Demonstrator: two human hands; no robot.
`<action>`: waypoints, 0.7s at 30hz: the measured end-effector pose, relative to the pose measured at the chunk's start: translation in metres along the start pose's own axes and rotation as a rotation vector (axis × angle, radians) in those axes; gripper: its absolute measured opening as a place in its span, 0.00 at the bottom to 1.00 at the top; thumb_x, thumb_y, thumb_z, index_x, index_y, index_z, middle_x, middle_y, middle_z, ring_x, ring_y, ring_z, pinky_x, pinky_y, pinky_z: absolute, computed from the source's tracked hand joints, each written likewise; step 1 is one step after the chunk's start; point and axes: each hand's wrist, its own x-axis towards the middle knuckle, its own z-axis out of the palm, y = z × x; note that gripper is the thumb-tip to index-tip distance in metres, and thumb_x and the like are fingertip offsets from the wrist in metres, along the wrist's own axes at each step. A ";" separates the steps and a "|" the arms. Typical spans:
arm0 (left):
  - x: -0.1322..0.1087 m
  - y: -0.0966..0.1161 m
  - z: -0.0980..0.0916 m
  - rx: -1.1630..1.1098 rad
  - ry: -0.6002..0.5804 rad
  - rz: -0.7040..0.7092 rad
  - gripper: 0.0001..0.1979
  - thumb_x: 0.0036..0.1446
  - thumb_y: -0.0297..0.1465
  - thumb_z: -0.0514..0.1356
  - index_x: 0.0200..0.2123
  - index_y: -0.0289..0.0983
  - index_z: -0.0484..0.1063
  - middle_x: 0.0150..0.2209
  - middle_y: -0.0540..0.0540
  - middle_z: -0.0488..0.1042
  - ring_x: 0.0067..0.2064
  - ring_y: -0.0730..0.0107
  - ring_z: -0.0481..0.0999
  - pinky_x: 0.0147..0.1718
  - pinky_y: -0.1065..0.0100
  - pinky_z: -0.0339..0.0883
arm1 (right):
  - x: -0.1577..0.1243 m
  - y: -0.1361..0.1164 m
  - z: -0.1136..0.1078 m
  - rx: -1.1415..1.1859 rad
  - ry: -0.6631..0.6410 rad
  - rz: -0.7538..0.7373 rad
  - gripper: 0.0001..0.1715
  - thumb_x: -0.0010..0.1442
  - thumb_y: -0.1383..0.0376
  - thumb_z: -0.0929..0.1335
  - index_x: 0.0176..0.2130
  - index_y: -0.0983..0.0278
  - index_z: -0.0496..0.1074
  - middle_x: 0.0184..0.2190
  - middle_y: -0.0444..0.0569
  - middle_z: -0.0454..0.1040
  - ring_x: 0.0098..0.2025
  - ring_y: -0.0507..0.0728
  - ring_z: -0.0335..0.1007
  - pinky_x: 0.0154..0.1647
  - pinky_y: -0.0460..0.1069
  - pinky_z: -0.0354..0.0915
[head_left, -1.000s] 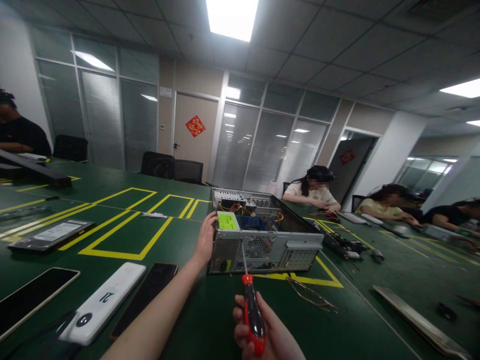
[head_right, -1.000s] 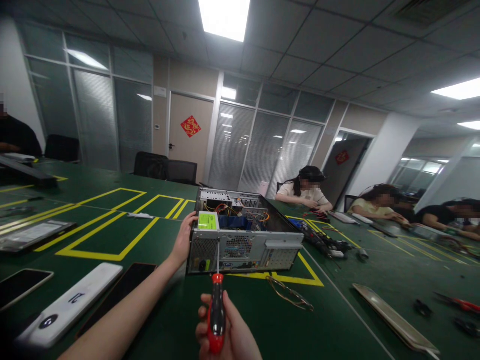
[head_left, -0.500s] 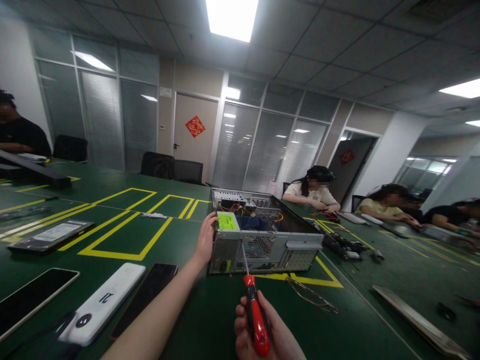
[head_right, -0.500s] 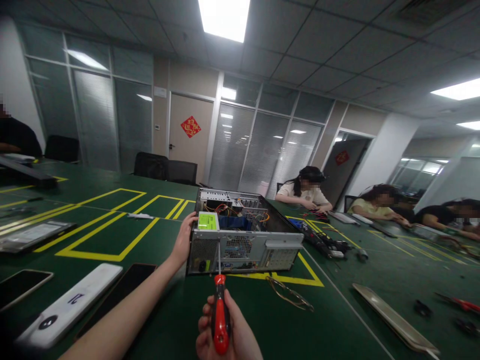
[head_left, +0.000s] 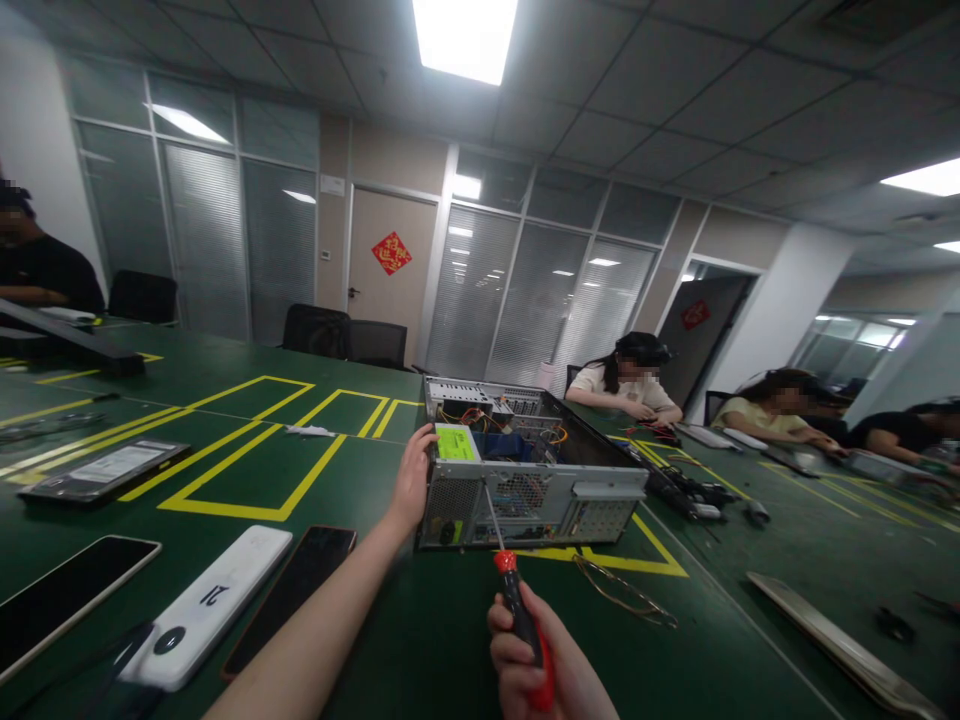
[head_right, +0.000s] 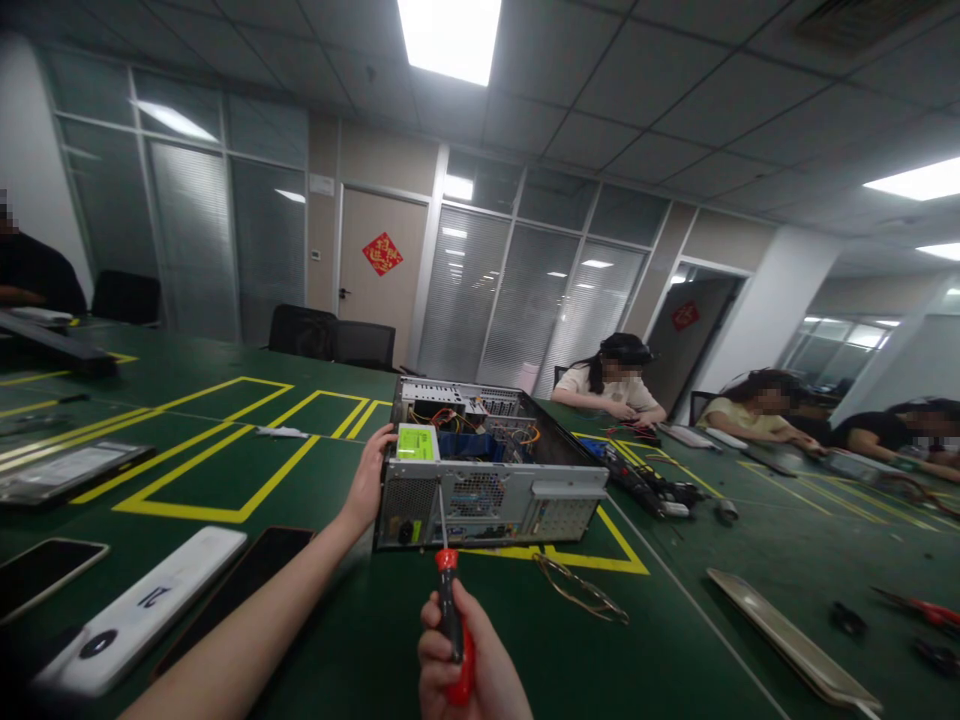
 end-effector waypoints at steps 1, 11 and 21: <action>0.000 0.000 0.000 0.000 0.001 0.001 0.22 0.68 0.43 0.41 0.50 0.41 0.69 0.61 0.42 0.65 0.63 0.61 0.64 0.63 0.52 0.57 | 0.000 0.001 0.002 0.013 0.048 0.000 0.17 0.50 0.64 0.77 0.31 0.68 0.68 0.19 0.35 0.63 0.19 0.41 0.59 0.18 0.34 0.56; 0.000 0.000 0.001 0.007 -0.001 0.015 0.23 0.68 0.44 0.41 0.50 0.41 0.69 0.60 0.41 0.66 0.63 0.62 0.65 0.63 0.53 0.58 | 0.002 0.002 0.002 -0.062 -0.050 -0.080 0.24 0.42 0.62 0.80 0.34 0.69 0.70 0.22 0.36 0.66 0.17 0.39 0.52 0.12 0.34 0.40; 0.000 0.005 0.000 -0.007 -0.016 0.010 0.22 0.68 0.43 0.41 0.51 0.42 0.69 0.61 0.42 0.65 0.63 0.61 0.64 0.63 0.54 0.57 | 0.023 0.026 0.000 -0.422 -0.040 -0.111 0.30 0.46 0.49 0.76 0.41 0.66 0.71 0.19 0.38 0.69 0.13 0.42 0.50 0.12 0.40 0.35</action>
